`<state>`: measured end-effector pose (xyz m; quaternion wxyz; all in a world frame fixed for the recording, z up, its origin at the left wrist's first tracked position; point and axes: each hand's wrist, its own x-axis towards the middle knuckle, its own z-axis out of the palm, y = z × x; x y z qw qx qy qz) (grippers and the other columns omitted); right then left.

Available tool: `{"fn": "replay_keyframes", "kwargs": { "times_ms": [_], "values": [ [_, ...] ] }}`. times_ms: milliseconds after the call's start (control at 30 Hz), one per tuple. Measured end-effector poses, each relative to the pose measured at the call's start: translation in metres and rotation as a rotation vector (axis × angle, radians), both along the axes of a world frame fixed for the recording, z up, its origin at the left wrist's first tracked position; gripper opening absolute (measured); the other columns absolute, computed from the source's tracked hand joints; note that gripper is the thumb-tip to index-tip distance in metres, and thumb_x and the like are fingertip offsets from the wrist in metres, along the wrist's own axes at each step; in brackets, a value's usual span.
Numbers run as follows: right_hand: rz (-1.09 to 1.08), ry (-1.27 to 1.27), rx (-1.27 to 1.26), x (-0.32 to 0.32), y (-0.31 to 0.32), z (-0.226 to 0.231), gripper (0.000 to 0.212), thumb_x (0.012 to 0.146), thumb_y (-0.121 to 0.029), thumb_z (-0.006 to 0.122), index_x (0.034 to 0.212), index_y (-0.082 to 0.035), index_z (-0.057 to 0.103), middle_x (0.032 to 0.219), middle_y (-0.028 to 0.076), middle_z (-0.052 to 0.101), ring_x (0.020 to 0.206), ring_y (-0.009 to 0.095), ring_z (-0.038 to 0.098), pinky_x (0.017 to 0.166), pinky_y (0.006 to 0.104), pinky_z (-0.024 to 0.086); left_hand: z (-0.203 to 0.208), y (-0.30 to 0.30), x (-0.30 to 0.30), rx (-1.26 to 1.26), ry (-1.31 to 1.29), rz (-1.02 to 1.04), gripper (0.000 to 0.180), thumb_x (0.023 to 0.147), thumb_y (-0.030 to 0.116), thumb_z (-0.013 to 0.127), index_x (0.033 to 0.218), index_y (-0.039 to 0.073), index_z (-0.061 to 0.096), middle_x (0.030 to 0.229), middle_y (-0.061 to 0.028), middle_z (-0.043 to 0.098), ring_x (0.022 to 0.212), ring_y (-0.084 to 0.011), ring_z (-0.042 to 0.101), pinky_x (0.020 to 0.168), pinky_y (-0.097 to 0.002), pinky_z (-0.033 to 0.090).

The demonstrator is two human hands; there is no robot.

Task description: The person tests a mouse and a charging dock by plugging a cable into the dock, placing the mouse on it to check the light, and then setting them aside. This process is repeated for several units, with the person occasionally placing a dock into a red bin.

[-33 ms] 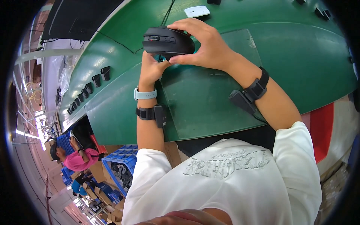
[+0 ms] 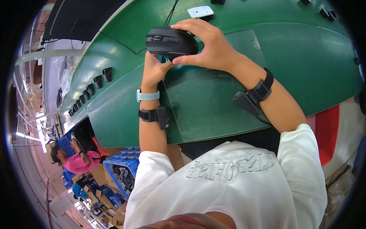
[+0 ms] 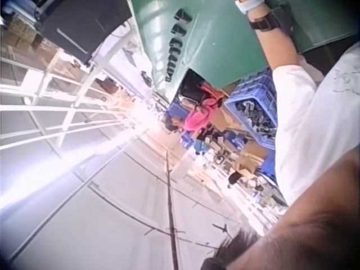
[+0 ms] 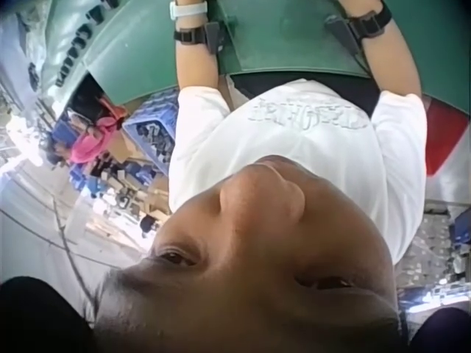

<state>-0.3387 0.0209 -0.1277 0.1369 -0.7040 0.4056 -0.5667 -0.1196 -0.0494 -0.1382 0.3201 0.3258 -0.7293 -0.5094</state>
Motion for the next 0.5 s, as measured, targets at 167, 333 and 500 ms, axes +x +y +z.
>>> {"fn": "replay_keyframes", "kwargs": {
  "times_ms": [167, 333, 500],
  "values": [
    [0.021, -0.041, 0.114, -0.002, 0.001, 0.000, 0.071, 0.072, -0.020, 0.093, 0.135, -0.006, 0.062, 0.128, 0.009, 0.067, 0.114, 0.023, 0.064, 0.097, 0.0357, 0.052, 0.002, 0.000, 0.002, -0.044, 0.031, -0.032, 0.048, 0.075, -0.005, 0.077, 0.121, -0.002, 0.063, 0.109, -0.0100, 0.071, 0.100, -0.0178, 0.067, 0.089, -0.0311, 0.053],
    [0.281, -0.170, 0.296, -0.023, -0.003, 0.000, 0.061, 0.068, -0.012, 0.074, 0.127, -0.002, 0.063, 0.121, 0.010, 0.065, 0.114, 0.023, 0.060, 0.103, 0.0370, 0.046, 0.005, -0.004, 0.000, 0.417, 0.651, 0.000, 0.056, 0.093, 0.017, 0.063, 0.143, -0.005, 0.047, 0.115, -0.0168, 0.066, 0.100, -0.0277, 0.067, 0.089, -0.0412, 0.053],
    [0.495, 0.159, 0.319, -0.012, 0.001, -0.004, 0.060, 0.054, -0.018, 0.065, 0.112, -0.002, 0.066, 0.113, 0.015, 0.064, 0.107, 0.035, 0.059, 0.099, 0.0410, 0.048, -0.004, -0.015, 0.012, 0.654, 0.924, -0.248, 0.060, 0.104, 0.037, 0.044, 0.150, -0.003, 0.042, 0.120, -0.0258, 0.062, 0.093, -0.0367, 0.068, 0.079, -0.0445, 0.054]
  ]
}}
